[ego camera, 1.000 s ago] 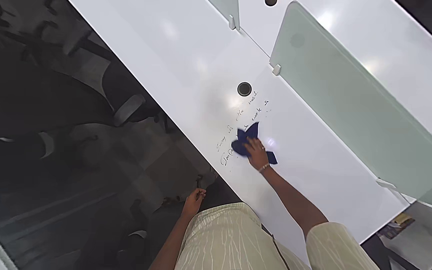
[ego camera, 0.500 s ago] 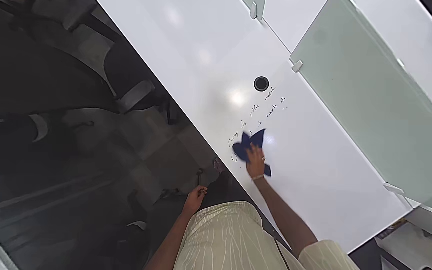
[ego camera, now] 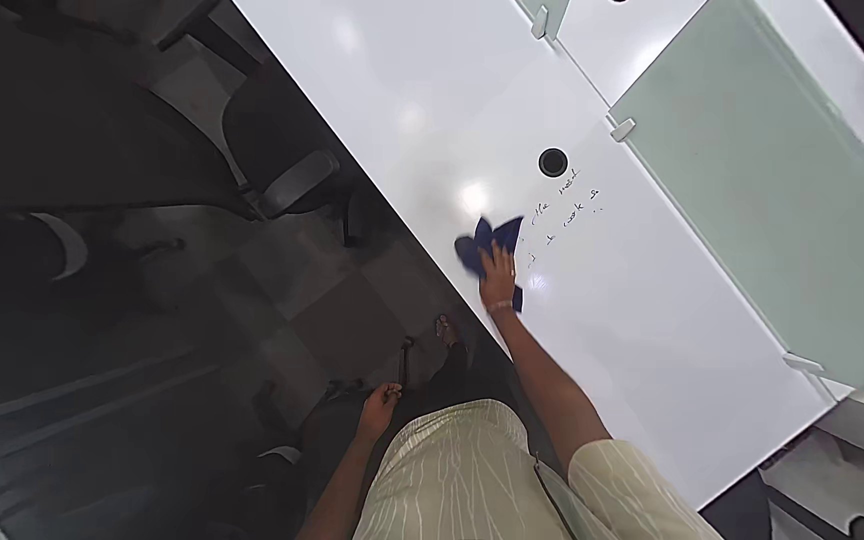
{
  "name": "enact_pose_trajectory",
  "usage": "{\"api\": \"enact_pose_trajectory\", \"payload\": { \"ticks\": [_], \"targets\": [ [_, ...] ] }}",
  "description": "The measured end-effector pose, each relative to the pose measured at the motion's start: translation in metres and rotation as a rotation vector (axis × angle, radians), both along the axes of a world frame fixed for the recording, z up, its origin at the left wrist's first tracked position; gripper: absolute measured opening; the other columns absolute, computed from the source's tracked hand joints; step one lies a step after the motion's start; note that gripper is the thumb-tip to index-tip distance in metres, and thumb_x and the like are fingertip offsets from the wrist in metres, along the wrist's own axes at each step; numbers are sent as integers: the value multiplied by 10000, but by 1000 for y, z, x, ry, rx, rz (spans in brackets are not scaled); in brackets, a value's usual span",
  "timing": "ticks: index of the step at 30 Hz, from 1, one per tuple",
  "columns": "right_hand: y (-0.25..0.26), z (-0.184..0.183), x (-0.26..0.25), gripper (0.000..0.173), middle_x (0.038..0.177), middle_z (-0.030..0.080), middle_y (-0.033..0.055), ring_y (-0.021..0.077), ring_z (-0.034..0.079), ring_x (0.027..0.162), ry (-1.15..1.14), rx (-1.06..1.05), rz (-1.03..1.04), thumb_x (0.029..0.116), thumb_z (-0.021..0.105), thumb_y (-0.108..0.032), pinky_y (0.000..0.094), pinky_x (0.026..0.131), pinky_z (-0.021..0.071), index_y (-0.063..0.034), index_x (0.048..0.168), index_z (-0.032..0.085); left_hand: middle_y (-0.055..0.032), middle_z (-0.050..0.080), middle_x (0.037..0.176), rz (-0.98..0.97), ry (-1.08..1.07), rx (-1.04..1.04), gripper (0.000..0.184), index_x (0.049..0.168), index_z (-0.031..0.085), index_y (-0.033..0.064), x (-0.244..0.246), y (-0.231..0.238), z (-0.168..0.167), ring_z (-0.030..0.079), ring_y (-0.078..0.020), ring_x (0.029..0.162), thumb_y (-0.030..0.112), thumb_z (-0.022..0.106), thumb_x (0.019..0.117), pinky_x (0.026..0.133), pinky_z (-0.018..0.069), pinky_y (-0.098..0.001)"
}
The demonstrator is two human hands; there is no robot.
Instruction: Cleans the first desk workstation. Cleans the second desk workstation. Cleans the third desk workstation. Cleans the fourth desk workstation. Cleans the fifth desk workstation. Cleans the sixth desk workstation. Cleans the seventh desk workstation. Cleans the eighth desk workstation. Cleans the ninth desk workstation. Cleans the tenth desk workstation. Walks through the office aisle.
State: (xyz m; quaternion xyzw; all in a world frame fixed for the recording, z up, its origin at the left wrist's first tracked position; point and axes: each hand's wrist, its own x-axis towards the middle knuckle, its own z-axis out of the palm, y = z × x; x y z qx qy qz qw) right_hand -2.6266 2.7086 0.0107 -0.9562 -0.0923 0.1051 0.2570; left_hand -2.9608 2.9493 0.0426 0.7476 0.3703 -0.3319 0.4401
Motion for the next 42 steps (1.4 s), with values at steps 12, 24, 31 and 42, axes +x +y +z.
{"api": "enact_pose_trajectory", "payload": {
  "ticks": [12, 24, 31, 42],
  "targets": [
    [-96, 6, 22, 522, 1633, 340, 224, 408, 299, 1525, 11, -230, -435, 977, 577, -134, 550, 1256, 233, -112, 1496, 525, -170, 712, 1080, -43, 140, 4, 248, 1221, 655, 22, -59, 49, -17, 700, -285, 993, 157, 526, 1058, 944, 543, -492],
    [-73, 4, -71, 694, 1611, 402, 189, 445, 359, 1489, -13, -136, -84, 846, 568, 69, 600, 1240, 257, -218, 1478, 568, -152, 716, 1145, -409, 116, 67, 287, 1254, 672, 82, 27, 50, -6, 689, -304, 1074, 206, 508, 1054, 981, 523, -540],
    [-59, 4, 158, 652, 1695, 203, 182, 421, 191, 1557, 61, -93, -387, 983, 645, -415, 632, 1236, 202, -212, 1563, 427, -126, 683, 1238, -597, -87, 18, 302, 1251, 678, 88, 149, -12, 23, 671, -259, 1123, 209, 480, 1059, 1023, 519, -481],
    [-145, 7, 124, 526, 1621, 389, 173, 390, 294, 1531, 88, -148, -145, 939, 532, 6, 590, 1256, 228, -133, 1443, 590, -83, 701, 1160, -566, -244, 43, 274, 1190, 696, 98, 238, -38, 46, 689, -182, 1020, 194, 476, 1056, 945, 559, -396]
  ]
}}
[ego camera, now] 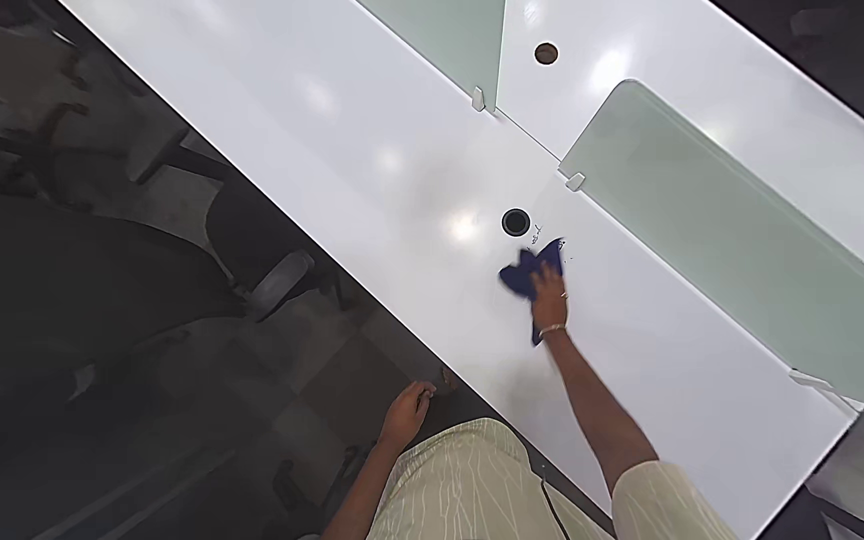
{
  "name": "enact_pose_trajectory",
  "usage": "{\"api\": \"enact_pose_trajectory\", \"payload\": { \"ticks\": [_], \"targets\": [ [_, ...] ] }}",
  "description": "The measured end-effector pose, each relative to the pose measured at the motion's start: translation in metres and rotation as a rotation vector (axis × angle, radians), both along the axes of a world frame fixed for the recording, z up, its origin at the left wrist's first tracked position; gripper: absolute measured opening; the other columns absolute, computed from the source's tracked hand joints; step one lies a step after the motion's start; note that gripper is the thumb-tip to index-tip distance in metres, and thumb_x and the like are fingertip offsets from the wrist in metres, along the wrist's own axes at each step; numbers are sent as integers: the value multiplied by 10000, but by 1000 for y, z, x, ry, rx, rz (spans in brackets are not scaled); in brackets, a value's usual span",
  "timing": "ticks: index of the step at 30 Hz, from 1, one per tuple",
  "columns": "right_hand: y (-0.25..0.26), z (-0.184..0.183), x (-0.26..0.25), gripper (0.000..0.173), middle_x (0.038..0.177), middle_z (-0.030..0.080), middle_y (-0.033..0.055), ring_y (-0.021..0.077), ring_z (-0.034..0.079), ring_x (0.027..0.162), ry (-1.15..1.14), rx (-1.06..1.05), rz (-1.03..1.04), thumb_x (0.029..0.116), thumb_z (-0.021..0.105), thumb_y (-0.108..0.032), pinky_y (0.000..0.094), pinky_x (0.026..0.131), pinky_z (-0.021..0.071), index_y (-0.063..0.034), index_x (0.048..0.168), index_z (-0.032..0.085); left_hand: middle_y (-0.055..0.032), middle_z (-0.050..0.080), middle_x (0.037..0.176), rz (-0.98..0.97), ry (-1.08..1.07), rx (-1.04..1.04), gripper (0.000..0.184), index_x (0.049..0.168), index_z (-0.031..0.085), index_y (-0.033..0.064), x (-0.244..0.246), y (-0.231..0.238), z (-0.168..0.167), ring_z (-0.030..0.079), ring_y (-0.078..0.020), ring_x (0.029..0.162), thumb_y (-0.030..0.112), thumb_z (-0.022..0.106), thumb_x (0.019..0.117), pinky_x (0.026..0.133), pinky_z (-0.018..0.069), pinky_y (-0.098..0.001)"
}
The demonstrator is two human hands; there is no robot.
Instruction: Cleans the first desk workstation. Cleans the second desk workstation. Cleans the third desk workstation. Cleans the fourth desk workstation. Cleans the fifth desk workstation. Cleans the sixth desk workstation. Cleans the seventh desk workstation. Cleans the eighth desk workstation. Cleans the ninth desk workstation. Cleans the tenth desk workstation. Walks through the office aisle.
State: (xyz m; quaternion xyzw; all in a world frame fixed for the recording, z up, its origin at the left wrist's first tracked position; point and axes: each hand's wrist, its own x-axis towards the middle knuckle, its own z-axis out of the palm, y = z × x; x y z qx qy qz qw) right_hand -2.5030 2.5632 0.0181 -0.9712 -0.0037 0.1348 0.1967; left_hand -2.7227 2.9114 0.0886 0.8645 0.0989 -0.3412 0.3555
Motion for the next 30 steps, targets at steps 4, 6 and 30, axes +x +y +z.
{"api": "enact_pose_trajectory", "payload": {
  "ticks": [4, 6, 30],
  "targets": [
    [-36, -8, 134, 548, 1653, 299, 217, 434, 258, 1534, -100, -29, -302, 968, 646, -212, 605, 1245, 226, -104, 1490, 516, -83, 706, 1153, 7, 34, 35, 270, 1187, 701, 99, -7, 3, -4, 692, -177, 1009, 187, 484, 1053, 946, 558, -389],
    [-23, -15, 152, 573, 1666, 277, 203, 434, 244, 1539, -127, -20, -372, 989, 624, -294, 603, 1244, 207, -133, 1520, 483, -84, 706, 1155, -15, 63, 47, 272, 1195, 697, 101, -10, 4, -8, 691, -184, 1016, 189, 480, 1057, 949, 554, -399],
    [17, -18, 17, 485, 1583, 480, 38, 316, 327, 1528, -100, 179, 188, 887, 606, -15, 584, 1253, 216, -216, 1321, 688, -104, 707, 1145, -96, 113, 65, 261, 1186, 695, 81, 11, 9, -7, 697, -210, 997, 182, 497, 1049, 935, 560, -428]
  ]
}}
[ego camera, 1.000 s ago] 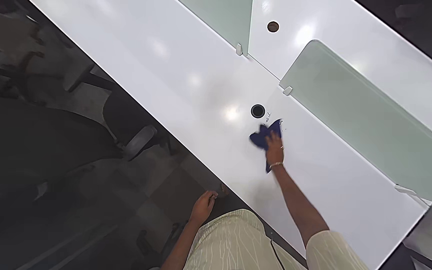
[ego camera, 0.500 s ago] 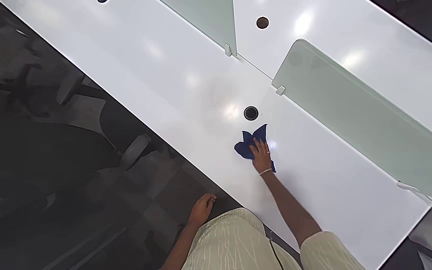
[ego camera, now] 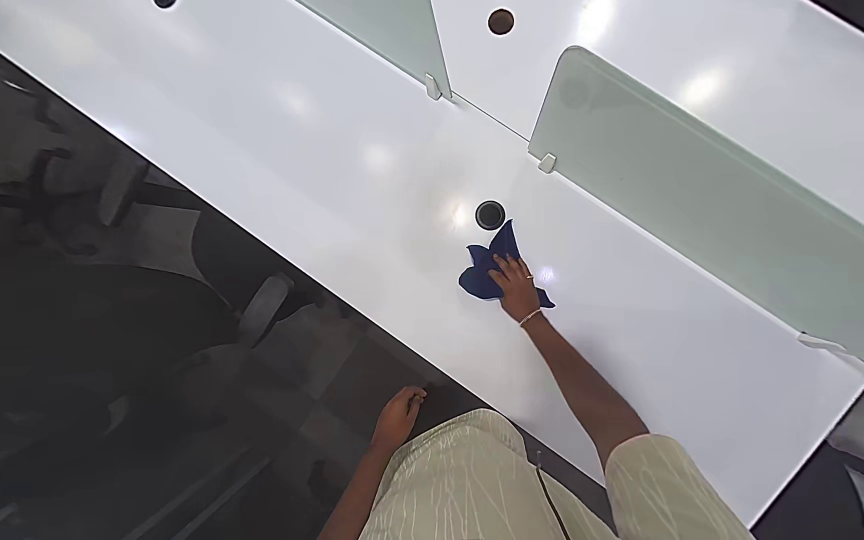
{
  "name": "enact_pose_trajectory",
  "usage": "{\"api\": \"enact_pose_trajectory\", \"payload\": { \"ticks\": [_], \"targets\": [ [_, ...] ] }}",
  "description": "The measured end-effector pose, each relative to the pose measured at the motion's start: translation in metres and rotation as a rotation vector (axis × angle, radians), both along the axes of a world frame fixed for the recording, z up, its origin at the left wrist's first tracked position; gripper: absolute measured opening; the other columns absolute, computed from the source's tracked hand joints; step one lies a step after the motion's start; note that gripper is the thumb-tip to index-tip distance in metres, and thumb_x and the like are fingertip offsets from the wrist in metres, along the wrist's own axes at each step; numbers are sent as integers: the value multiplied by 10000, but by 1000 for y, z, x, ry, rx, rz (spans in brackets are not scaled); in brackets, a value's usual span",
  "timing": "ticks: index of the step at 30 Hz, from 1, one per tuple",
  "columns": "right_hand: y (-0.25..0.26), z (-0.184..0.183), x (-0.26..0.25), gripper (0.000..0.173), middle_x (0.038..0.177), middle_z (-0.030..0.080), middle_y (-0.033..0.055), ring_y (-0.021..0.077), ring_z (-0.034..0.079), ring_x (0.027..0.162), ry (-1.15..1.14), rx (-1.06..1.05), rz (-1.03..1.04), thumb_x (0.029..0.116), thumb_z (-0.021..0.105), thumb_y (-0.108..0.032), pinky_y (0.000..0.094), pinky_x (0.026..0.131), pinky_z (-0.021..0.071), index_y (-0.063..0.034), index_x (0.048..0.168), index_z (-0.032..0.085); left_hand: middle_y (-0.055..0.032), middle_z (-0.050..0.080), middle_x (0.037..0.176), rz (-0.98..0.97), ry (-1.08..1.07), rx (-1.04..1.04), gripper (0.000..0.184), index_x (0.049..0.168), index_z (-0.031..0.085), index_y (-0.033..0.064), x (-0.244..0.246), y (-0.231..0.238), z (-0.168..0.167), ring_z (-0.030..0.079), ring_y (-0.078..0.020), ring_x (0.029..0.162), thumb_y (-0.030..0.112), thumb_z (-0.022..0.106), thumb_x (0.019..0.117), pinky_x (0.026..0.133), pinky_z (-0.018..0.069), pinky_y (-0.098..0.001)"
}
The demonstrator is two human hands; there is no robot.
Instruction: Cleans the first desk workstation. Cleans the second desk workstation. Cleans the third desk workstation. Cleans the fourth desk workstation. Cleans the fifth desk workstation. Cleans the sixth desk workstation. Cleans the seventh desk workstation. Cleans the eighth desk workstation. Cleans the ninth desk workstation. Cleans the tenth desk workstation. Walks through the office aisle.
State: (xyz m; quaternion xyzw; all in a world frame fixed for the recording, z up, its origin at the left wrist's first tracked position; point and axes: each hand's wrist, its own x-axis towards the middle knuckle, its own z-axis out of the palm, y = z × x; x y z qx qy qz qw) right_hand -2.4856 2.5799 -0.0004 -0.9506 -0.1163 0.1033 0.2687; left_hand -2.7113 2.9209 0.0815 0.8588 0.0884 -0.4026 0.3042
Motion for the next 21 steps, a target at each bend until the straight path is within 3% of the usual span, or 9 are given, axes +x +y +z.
{"api": "enact_pose_trajectory", "payload": {
  "ticks": [2, 3, 7, 9, 12, 14, 16, 18, 21],
  "targets": [
    [-32, 1, 24, 521, 1582, 473, 69, 325, 329, 1524, 2, -24, 31, 872, 606, 52, 638, 1239, 201, -183, 1330, 679, -114, 706, 1151, -9, 4, 9, 263, 1191, 693, 76, 6, 0, 1, 697, -224, 1002, 182, 498, 1051, 943, 556, -441],
    [-49, 1, 42, 520, 1578, 469, 103, 345, 347, 1510, -15, -47, -54, 873, 613, 54, 660, 1225, 216, -149, 1349, 664, -110, 704, 1154, -12, 7, 15, 266, 1195, 692, 81, 8, 2, 2, 696, -224, 996, 190, 496, 1052, 940, 556, -443],
    [-93, 1, 89, 502, 1638, 373, 127, 349, 286, 1541, -30, -101, -469, 957, 630, -138, 618, 1242, 204, -129, 1454, 559, -101, 707, 1140, -10, -45, -7, 257, 1184, 689, 78, 4, 6, -1, 696, -200, 971, 173, 498, 1041, 913, 564, -417],
    [-79, 0, 49, 526, 1634, 371, 150, 372, 292, 1533, -39, -98, -500, 946, 653, -212, 598, 1246, 222, -103, 1452, 562, -104, 707, 1128, 0, -43, -28, 245, 1174, 694, 73, -4, 7, -3, 697, -193, 961, 164, 507, 1043, 902, 567, -401],
    [-7, 2, -84, 483, 1564, 482, 144, 383, 381, 1485, -9, -92, -391, 916, 632, -332, 594, 1228, 269, -131, 1354, 658, -114, 711, 1141, 3, 20, -51, 261, 1193, 689, 64, -21, 12, -12, 700, -210, 988, 162, 501, 1042, 929, 560, -425],
    [41, 10, -185, 483, 1526, 528, 148, 417, 415, 1458, 41, 18, -238, 831, 695, -300, 638, 1204, 284, -159, 1293, 705, -113, 707, 1150, -28, 47, -74, 269, 1197, 686, 64, -33, 18, -16, 699, -213, 997, 175, 498, 1040, 937, 561, -434],
    [61, 10, -249, 543, 1547, 519, 76, 384, 409, 1470, 50, 71, -73, 749, 765, -213, 668, 1193, 274, -234, 1288, 699, -112, 703, 1157, -50, 58, -83, 277, 1196, 689, 70, -38, 24, -20, 697, -214, 1004, 183, 491, 1040, 937, 559, -433],
    [52, 12, -254, 568, 1536, 536, 25, 352, 424, 1468, 51, 72, 4, 741, 739, -42, 708, 1176, 268, -264, 1264, 715, -106, 704, 1150, -49, 52, -73, 280, 1193, 692, 75, -43, 32, -19, 692, -212, 1004, 186, 485, 1040, 940, 554, -427],
    [11, 7, -204, 477, 1525, 540, 108, 386, 407, 1475, 16, -55, -205, 859, 607, 10, 730, 1187, 225, -170, 1289, 710, -125, 700, 1172, -60, 59, -67, 293, 1209, 688, 64, -49, 47, -19, 691, -234, 1020, 197, 479, 1052, 945, 549, -443]
  ]
}}
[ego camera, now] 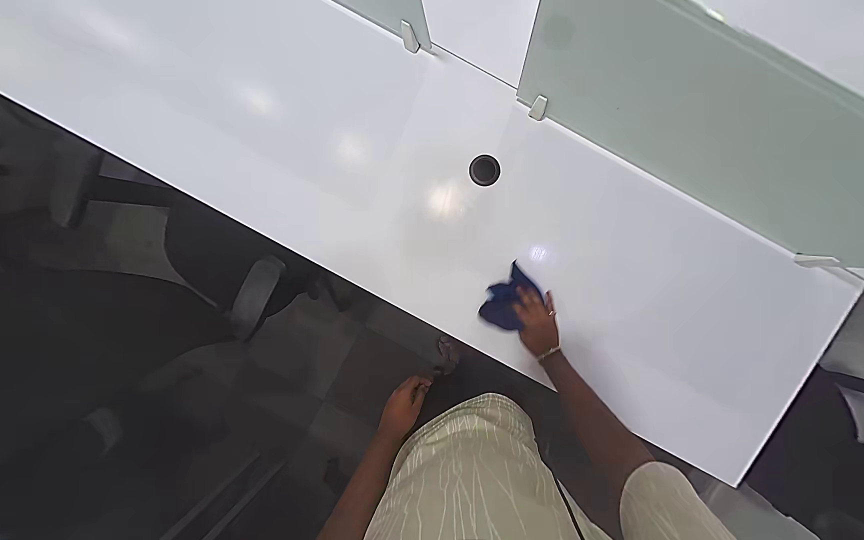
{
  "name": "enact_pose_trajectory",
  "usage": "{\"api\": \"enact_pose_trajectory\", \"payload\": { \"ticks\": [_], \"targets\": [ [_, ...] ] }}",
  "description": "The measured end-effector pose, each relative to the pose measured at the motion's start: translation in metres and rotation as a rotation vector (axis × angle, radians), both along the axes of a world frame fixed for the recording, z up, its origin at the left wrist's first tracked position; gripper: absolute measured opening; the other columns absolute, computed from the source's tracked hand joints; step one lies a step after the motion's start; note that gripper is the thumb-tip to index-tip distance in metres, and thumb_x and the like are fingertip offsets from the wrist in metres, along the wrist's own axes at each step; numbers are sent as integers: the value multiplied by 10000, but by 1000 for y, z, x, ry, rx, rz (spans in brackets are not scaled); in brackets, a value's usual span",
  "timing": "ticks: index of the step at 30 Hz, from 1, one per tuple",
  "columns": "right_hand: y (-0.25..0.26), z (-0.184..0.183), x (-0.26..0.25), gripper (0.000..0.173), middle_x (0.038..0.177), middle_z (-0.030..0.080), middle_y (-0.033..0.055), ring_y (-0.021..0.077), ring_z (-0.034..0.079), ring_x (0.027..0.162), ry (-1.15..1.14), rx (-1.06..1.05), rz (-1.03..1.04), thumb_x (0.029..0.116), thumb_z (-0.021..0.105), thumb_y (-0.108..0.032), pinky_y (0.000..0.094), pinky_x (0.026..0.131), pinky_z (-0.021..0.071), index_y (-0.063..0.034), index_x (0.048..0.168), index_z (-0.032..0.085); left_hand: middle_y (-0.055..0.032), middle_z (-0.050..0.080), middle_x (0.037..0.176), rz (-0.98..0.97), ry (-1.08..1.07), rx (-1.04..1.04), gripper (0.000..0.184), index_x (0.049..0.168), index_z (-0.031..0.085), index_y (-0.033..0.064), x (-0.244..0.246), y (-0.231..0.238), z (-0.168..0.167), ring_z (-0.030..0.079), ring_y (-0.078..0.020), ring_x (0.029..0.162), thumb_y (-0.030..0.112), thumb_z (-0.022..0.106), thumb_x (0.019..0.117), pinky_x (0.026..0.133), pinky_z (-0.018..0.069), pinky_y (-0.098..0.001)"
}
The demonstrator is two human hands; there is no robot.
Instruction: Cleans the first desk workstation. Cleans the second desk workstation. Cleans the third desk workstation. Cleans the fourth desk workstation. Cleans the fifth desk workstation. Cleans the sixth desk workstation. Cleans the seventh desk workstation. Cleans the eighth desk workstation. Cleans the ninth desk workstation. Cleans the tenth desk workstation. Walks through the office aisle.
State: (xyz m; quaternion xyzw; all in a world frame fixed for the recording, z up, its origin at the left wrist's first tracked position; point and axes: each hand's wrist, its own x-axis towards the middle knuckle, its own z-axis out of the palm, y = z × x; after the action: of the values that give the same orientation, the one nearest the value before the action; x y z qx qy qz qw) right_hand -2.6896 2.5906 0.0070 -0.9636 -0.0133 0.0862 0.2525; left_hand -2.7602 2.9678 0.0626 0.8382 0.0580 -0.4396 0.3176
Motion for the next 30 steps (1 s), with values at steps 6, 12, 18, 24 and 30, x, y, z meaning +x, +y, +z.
{"api": "enact_pose_trajectory", "payload": {
  "ticks": [6, 12, 18, 24, 30],
  "targets": [
    [61, -11, 101, 524, 1632, 366, 171, 371, 315, 1522, -19, -161, -618, 967, 603, -271, 579, 1240, 245, -131, 1469, 554, -121, 706, 1140, 73, -69, 21, 261, 1186, 687, 54, -43, 39, -4, 697, -216, 967, 146, 492, 1039, 908, 564, -422],
    [207, -9, 44, 620, 1599, 459, 26, 326, 325, 1529, -48, 17, -76, 857, 640, -57, 605, 1248, 195, -322, 1417, 618, -139, 706, 1162, 19, -12, 60, 273, 1215, 680, 58, -74, 71, -3, 692, -261, 1041, 155, 488, 1047, 957, 542, -484],
    [51, -2, -52, 498, 1564, 491, 120, 341, 363, 1508, 2, -204, -442, 958, 510, -25, 703, 1220, 166, -205, 1405, 636, -154, 710, 1151, 38, -31, 68, 270, 1203, 678, 32, -96, 103, -11, 697, -265, 1033, 141, 487, 1045, 965, 542, -485],
    [-9, -8, -127, 535, 1623, 371, 201, 391, 324, 1518, -6, -327, -1000, 967, 589, -176, 558, 1249, 219, -55, 1483, 517, -180, 704, 1142, -4, 120, 149, 281, 1251, 660, 45, -99, 115, -22, 686, -319, 1050, 185, 513, 1057, 970, 523, -529],
    [75, -4, -104, 584, 1548, 484, 202, 454, 399, 1460, -103, -139, -406, 787, 669, -4, 607, 1217, 285, -134, 1356, 665, -173, 715, 1137, -28, 205, 202, 293, 1263, 661, 74, -94, 113, -30, 690, -329, 1067, 230, 516, 1062, 968, 521, -556]
  ]
}}
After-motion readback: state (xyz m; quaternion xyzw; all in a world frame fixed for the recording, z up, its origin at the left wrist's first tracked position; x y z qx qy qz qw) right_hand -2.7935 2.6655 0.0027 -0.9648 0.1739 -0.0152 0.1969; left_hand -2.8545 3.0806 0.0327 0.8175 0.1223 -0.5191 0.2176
